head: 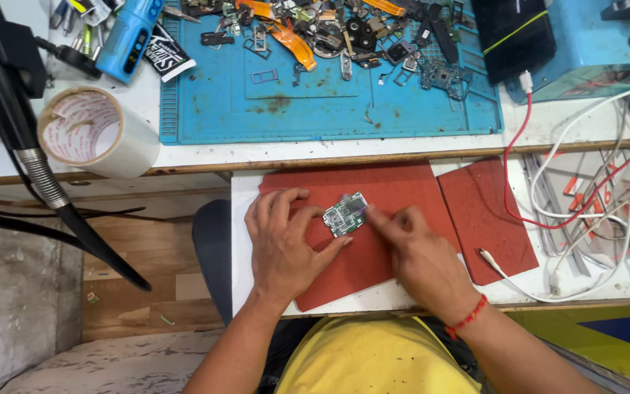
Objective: The person uses a purple pen-like tool to scrape and clean the surface of a small green circuit board. They then use a hot air gun to apply heat to the board while holding it steady with their other hand. The work is performed on a red mat on a cluttered workbench.
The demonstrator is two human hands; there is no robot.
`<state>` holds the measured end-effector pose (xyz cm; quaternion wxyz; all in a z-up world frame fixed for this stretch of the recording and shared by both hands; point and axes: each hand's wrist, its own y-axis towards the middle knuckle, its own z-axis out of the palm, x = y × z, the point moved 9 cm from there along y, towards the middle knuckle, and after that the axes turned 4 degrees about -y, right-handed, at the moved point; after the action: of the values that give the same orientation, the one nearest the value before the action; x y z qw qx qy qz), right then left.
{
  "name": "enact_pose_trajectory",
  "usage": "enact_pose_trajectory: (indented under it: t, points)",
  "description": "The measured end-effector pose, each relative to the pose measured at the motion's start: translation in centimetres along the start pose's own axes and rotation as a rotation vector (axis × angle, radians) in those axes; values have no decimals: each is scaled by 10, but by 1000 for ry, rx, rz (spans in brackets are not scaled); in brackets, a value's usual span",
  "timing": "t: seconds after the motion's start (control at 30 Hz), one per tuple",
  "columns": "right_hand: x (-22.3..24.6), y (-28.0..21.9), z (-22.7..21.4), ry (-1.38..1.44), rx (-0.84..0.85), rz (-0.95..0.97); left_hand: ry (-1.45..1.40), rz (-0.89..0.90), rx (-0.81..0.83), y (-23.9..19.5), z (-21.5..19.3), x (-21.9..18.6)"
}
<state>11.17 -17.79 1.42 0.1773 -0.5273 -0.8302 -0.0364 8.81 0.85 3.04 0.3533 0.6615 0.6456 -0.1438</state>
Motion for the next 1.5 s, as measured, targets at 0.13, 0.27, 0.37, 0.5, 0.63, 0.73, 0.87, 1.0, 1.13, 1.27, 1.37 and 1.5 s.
enact_pose_trajectory:
  t: [0.13,0.27,0.37,0.5,0.63,0.73,0.87,1.0,1.13,1.27,1.37,1.5]
  points:
    - [3,-13,8,100,82,-14,17,-7,-6,1,-2,-1]
    - [2,-13,11,83,103,-1,8,-13,5,-2,2,0]
    - [9,-9,9,109,115,-12,13,-5,-13,0,0,-2]
    - [7,-2,-3,87,24,23,5,-12,-7,0,1,1]
    - [16,-5,1,71,97,-48,31,14,-7,2,1,-3]
    - [9,6,-2,15,61,3,15,0,-15,-2,1,-3]
    - [9,11,-2,-9,70,15,26,15,-13,1,-1,-3]
    - [20,-1,9,40,168,-37,30,6,-18,-1,-1,-2]
    - [0,9,-1,17,83,44,8,-11,-15,-2,3,-1]
    - [5,9,1,43,70,28,26,-6,-10,-2,0,0]
    - [9,4,8,35,140,21,21,-4,-14,-1,2,0]
    - [2,12,-5,86,45,63,7,-22,-4,-2,3,1]
